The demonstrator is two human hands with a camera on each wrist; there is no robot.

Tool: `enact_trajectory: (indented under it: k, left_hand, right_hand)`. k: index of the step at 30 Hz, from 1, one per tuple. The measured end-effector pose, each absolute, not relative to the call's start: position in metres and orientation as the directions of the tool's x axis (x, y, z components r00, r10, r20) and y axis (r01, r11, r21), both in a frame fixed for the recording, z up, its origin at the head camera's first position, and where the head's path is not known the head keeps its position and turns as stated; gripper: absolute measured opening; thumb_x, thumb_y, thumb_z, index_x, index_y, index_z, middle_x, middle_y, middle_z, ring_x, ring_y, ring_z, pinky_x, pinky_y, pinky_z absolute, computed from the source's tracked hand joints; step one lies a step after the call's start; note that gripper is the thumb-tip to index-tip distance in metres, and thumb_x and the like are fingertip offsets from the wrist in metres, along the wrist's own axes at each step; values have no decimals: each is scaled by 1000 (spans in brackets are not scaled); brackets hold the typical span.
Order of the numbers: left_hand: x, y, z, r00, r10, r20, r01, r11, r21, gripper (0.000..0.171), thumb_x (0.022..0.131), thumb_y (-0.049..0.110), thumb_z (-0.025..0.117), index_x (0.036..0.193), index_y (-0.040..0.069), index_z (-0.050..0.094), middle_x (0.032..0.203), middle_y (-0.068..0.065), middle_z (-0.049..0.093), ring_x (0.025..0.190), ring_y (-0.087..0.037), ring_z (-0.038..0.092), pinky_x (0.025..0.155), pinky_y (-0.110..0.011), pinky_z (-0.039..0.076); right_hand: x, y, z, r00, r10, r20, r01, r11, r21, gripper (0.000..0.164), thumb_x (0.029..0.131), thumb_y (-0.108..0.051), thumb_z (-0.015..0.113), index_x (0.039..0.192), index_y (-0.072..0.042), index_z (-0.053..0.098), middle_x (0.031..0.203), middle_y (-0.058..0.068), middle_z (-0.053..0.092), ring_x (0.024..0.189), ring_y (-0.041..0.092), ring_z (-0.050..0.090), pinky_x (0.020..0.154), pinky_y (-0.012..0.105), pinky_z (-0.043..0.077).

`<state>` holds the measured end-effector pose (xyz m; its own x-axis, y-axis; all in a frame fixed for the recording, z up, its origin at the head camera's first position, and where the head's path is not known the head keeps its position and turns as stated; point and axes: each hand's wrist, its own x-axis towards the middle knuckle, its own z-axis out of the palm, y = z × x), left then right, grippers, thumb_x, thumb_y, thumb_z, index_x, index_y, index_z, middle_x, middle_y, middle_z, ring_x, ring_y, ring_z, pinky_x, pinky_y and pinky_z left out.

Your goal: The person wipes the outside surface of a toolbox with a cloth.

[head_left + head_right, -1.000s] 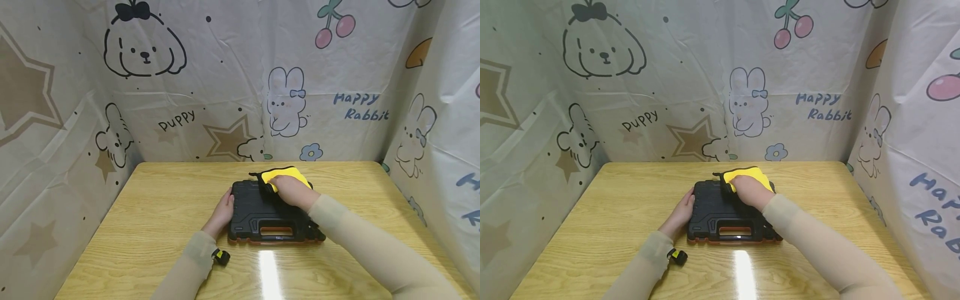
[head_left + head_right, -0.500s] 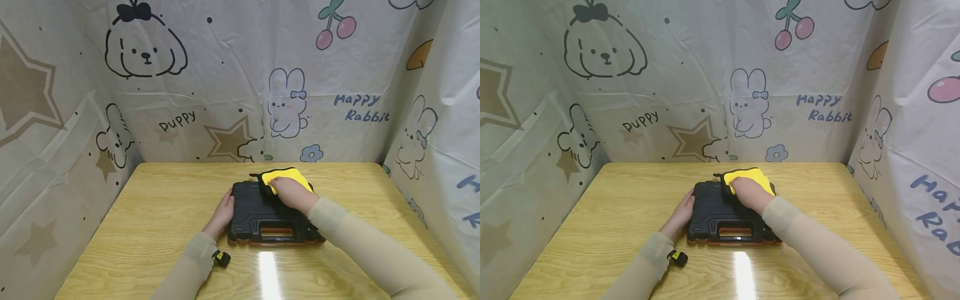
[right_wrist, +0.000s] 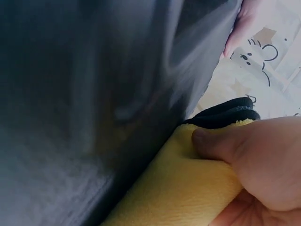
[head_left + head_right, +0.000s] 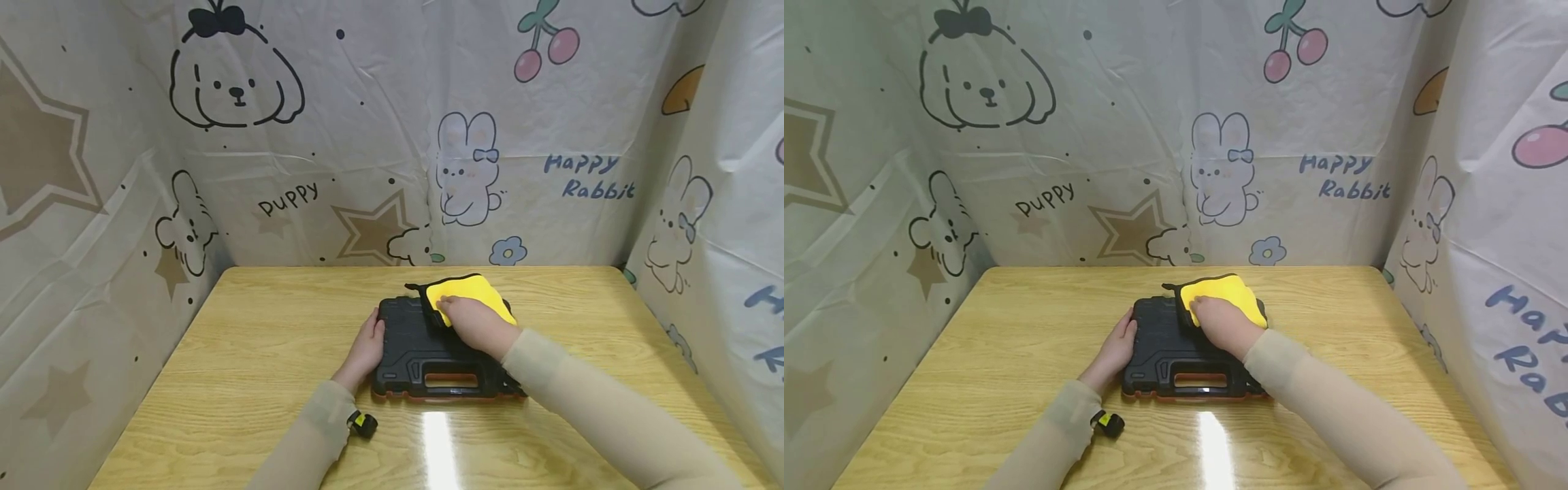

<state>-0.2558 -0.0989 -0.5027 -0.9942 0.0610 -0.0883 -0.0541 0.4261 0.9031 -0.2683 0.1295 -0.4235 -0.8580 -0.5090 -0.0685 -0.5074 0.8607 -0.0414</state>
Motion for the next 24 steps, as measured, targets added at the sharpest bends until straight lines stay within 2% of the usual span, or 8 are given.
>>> enact_trajectory:
  k: [24]
  left_hand:
    - [-259, -99, -506, -994, 66, -87, -48, 448, 893, 55, 114, 21, 30, 162, -3, 22, 166, -30, 24, 155, -45, 22, 127, -58, 19]
  right_hand:
    - [-186, 139, -412, -794, -598, -106, -605, 795, 43, 45, 96, 6, 64, 140, 2, 60, 136, 19, 65, 123, 31, 66, 96, 38, 59]
